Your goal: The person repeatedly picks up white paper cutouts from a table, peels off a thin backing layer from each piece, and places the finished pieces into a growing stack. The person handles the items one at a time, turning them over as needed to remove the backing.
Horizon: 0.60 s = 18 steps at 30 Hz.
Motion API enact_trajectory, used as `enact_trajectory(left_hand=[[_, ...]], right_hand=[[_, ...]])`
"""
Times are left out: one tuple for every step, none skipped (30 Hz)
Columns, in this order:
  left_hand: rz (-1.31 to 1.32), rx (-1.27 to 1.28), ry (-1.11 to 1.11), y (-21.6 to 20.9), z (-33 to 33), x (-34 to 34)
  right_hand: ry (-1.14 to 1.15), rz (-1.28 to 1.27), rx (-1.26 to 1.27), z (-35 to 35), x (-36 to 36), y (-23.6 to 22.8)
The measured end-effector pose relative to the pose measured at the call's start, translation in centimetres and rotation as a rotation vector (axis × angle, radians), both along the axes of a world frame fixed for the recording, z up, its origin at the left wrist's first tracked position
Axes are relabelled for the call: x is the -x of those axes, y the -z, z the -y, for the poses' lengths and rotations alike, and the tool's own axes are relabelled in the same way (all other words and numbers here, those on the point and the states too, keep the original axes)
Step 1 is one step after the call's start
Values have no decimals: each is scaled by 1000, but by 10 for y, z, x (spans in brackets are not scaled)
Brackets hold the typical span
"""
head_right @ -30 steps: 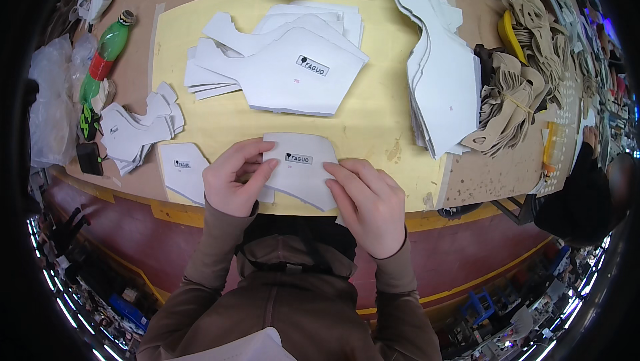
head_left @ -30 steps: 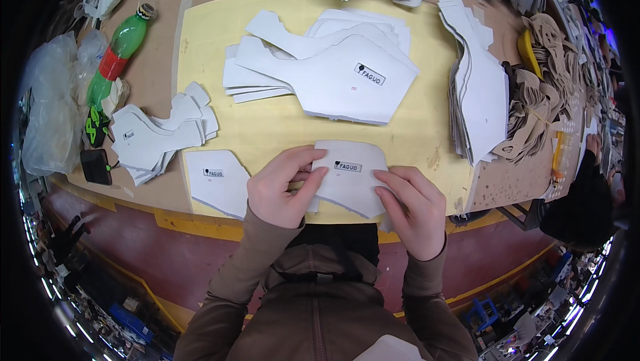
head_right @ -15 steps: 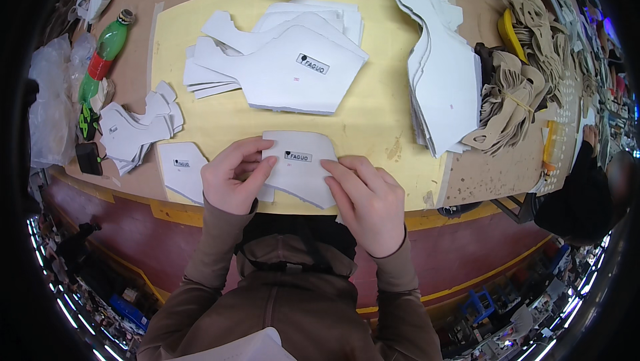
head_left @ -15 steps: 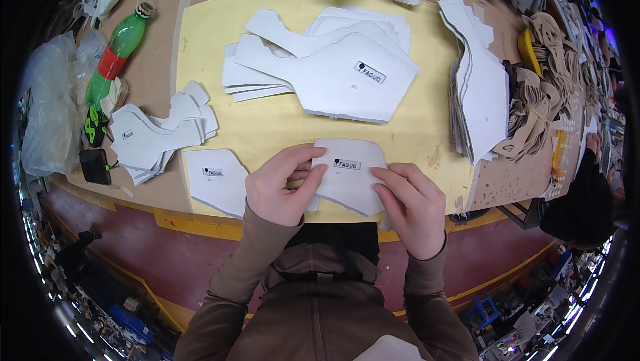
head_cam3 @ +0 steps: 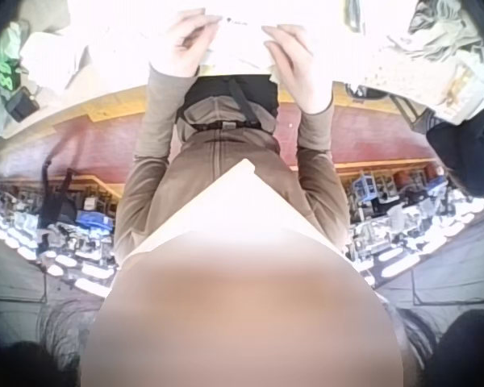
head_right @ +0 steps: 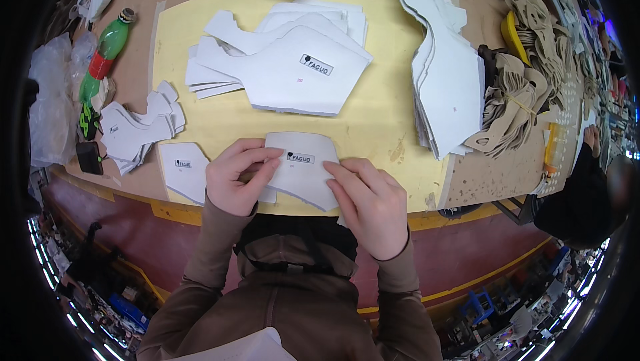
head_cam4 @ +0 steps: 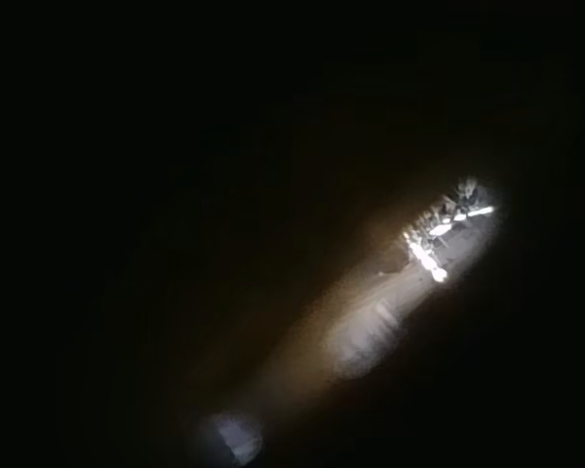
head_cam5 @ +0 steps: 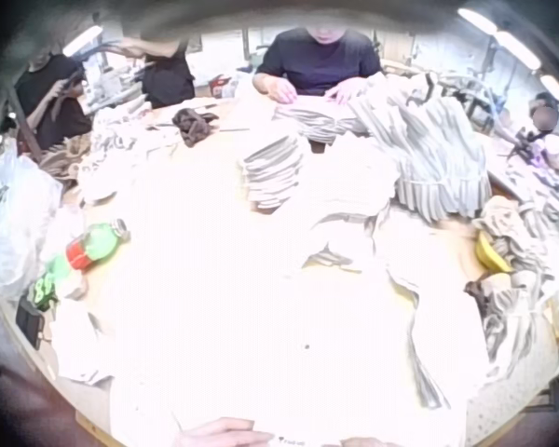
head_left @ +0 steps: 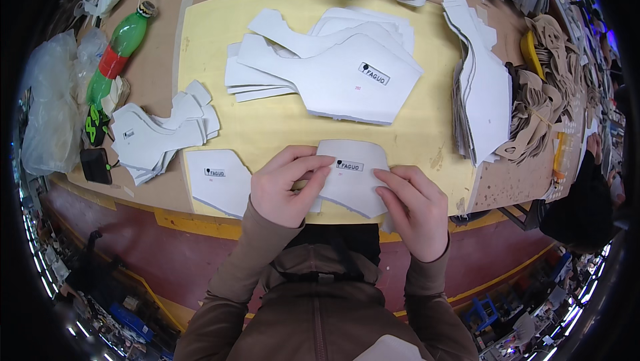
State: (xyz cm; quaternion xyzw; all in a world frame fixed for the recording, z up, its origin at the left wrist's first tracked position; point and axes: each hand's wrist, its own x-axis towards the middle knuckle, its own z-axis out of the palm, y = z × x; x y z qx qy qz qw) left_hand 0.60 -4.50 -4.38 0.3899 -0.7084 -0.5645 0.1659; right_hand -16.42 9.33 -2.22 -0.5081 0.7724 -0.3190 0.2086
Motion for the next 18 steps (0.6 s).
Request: enact_trajectory(left_hand=[[0, -20, -6, -1, 0, 1], [0, -41, -6, -3, -1, 1], [11, -60, -8, -4, 0, 1], [24, -81, -5, -6, 0, 1], [29, -96, -13, -8, 0, 2], [-21, -155, -61, -8, -1, 3], [-78, -208, -121, -9, -4, 4], [-135, -261, -182, -9, -6, 4], [-148, -251, -175, -10, -7, 3], [-159, -241, -169, -11, -9, 2], [-171, -232, -162, -10, -9, 1], [-135, -213, -83, -10, -8, -2], [-100, -194, -3, -8, -5, -4], [-57, -196, 50, -7, -2, -6], [-81, -244, 49, -6, -2, -7], [-97, -312, 22, -4, -2, -7], [-128, -378, 4, -3, -3, -7], [-129, -397, -8, -3, -3, -7]], right_hand=[[1, 11, -13, 0, 0, -1], [1, 22, -26, 0, 0, -2], [4, 32, -38, 0, 0, -3], [1, 33, -39, 0, 0, -4], [-1, 33, -40, 0, 0, -4], [-1, 31, -45, 1, 0, -5], [-4, 33, -34, 1, 0, -5], [-6, 34, -27, 1, 0, -5], [-4, 35, -21, 1, 0, -5], [-2, 41, -17, 1, 0, -5], [2, 48, -15, 1, 0, -4], [9, 53, -18, 0, 0, -4], [7, 54, -12, -1, 0, -3], [7, 53, -11, -1, 0, -2], [11, 54, -9, -2, 0, -1], [6, 46, 1, -2, 0, 0], [6, 39, 11, -2, 0, 1], [7, 32, 21, -2, 0, 1]])
